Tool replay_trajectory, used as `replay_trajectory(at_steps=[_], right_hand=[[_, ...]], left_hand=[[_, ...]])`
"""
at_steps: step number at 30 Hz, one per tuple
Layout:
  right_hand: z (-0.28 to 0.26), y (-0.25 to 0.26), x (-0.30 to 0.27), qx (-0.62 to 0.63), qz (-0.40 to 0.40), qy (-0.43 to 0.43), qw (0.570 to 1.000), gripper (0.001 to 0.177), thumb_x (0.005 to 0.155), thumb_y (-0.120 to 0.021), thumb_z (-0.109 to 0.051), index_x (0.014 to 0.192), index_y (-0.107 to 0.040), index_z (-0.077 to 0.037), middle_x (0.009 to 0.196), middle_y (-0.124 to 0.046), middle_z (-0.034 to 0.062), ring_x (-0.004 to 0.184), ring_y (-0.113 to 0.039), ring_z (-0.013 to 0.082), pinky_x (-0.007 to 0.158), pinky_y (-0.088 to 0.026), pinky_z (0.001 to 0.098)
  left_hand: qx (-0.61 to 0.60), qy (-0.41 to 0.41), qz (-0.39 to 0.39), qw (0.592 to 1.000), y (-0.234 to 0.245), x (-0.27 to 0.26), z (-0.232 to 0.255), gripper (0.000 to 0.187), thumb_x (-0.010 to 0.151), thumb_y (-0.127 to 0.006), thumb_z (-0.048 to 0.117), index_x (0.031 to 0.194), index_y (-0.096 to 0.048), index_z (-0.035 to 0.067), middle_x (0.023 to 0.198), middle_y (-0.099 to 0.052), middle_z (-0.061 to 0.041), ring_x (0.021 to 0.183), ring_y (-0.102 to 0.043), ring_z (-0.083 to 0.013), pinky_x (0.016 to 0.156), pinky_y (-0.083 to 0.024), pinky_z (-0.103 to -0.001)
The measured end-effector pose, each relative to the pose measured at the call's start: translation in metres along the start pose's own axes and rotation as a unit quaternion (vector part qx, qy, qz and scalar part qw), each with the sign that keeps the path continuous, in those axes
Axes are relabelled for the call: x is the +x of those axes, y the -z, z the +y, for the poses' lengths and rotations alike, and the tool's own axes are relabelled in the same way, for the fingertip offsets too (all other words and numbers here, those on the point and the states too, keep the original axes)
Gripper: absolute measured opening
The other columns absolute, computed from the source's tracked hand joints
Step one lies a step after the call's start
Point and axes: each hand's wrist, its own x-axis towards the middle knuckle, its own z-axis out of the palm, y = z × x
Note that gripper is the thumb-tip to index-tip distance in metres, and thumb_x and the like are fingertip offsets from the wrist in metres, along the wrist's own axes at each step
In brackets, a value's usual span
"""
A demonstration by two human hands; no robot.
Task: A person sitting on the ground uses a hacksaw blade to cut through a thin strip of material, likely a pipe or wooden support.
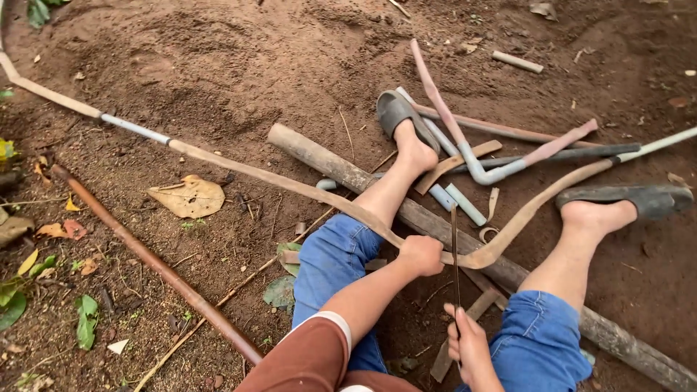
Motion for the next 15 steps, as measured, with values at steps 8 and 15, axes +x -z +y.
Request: replay_trajectory(at_steps=[8, 15], right_hand=[[0.019, 0.018, 0.000, 0.032, -0.006, -0.027, 0.999, 0.054, 0.114, -0.047, -0.036, 0.150, -0.063, 0.000, 0.072, -0.040, 0.0065, 0.052, -0.026, 0.0130, 0.045, -0.017, 0.0291], [-0.004, 0.004, 0.006, 0.026, 0.000, -0.042, 0.999, 0.053, 0.111, -0.051, -0.041, 0.148, -0.069, -0.008, 0.071, -0.044, 0.0032, 0.052, -0.028, 0.0108, 0.045, -0.021, 0.0261]], left_hand=[[0.030, -0.020, 0.018, 0.999, -0.023, 0.009, -0.005, 0.027, 0.086, -0.070, 0.030, 0.095, -0.081, 0.007, 0.090, -0.080, -0.010, 0.077, -0.076, -0.0334, 0.073, -0.060, -0.045], [0.004, 0.002, 0.024, 1.000, -0.039, 0.028, -0.008, 0.032, 0.088, -0.069, 0.032, 0.103, -0.078, 0.005, 0.102, -0.079, -0.015, 0.092, -0.075, -0.0403, 0.084, -0.059, -0.051]])
